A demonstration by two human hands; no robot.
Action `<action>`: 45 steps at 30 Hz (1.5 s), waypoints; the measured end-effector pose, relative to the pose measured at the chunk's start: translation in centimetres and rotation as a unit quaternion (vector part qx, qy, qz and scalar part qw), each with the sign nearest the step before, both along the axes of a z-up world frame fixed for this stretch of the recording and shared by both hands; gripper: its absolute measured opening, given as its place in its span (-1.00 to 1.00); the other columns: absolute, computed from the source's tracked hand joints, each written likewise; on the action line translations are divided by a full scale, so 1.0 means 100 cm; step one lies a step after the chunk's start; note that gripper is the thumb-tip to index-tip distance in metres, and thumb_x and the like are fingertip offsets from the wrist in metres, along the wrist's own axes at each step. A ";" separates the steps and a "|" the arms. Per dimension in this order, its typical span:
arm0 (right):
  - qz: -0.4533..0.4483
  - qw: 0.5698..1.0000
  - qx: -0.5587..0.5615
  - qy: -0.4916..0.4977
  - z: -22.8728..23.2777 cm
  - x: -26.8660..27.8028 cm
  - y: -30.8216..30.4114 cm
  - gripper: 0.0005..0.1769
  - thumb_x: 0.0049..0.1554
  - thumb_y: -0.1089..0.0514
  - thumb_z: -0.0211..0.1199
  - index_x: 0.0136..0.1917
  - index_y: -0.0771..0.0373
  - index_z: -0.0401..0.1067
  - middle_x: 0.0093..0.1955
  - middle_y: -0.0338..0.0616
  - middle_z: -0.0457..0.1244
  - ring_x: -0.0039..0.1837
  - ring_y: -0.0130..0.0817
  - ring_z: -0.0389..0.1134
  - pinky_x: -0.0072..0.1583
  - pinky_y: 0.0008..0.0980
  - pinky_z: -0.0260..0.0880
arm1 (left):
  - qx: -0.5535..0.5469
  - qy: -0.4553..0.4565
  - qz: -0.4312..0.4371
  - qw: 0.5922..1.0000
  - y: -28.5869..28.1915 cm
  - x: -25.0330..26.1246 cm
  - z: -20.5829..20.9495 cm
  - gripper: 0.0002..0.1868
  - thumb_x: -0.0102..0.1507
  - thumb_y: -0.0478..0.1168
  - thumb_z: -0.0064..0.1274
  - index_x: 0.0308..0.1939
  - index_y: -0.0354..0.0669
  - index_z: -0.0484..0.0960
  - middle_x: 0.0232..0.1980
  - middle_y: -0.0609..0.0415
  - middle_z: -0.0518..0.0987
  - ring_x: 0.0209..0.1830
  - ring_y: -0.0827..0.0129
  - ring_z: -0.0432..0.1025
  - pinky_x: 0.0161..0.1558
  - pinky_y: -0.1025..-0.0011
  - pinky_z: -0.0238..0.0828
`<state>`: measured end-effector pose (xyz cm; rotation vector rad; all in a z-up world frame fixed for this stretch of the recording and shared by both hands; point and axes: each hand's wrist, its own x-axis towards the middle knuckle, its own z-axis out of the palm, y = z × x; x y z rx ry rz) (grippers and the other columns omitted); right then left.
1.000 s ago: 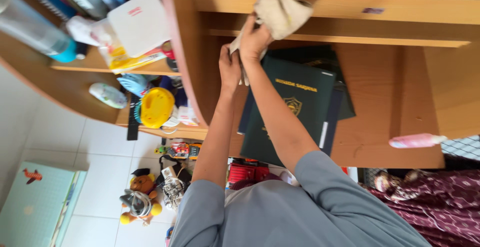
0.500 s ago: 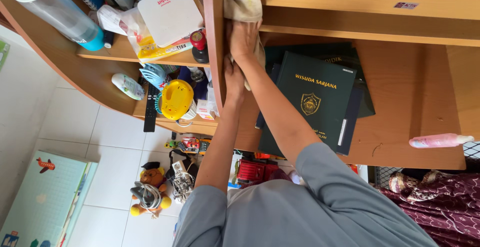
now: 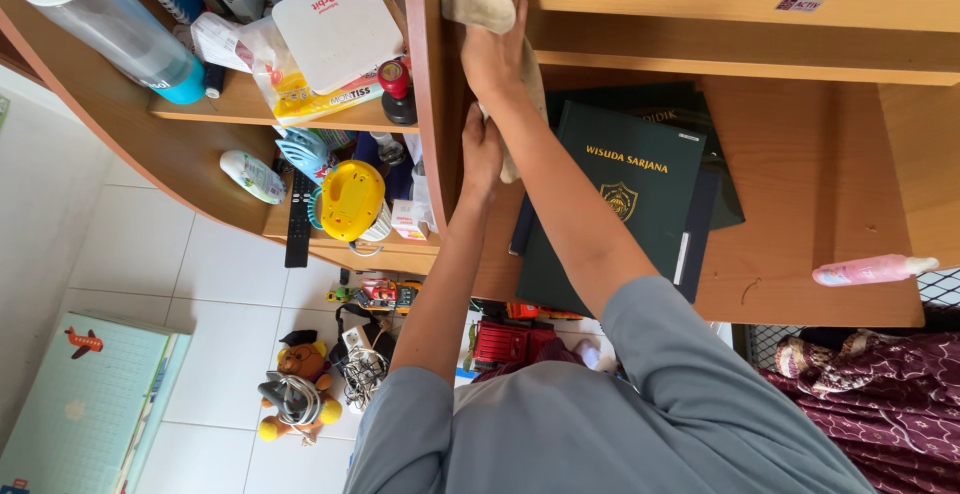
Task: The person wipes the upper shelves and the main surface of a wooden desk with a cloth, moving books and small items aside to reach the corners.
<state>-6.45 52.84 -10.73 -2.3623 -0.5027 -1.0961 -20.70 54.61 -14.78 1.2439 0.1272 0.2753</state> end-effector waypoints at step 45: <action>0.236 0.957 0.171 0.004 0.119 0.161 -0.206 -0.92 0.36 0.19 0.34 0.10 0.18 0.50 0.01 -0.12 0.43 0.04 -0.14 0.48 0.13 -0.26 0.47 | 0.116 -0.329 0.068 0.935 -0.037 0.209 0.173 -0.45 0.37 -0.45 0.17 0.32 -0.04 0.25 0.27 0.08 0.36 0.27 0.26 0.23 0.34 0.28 0.17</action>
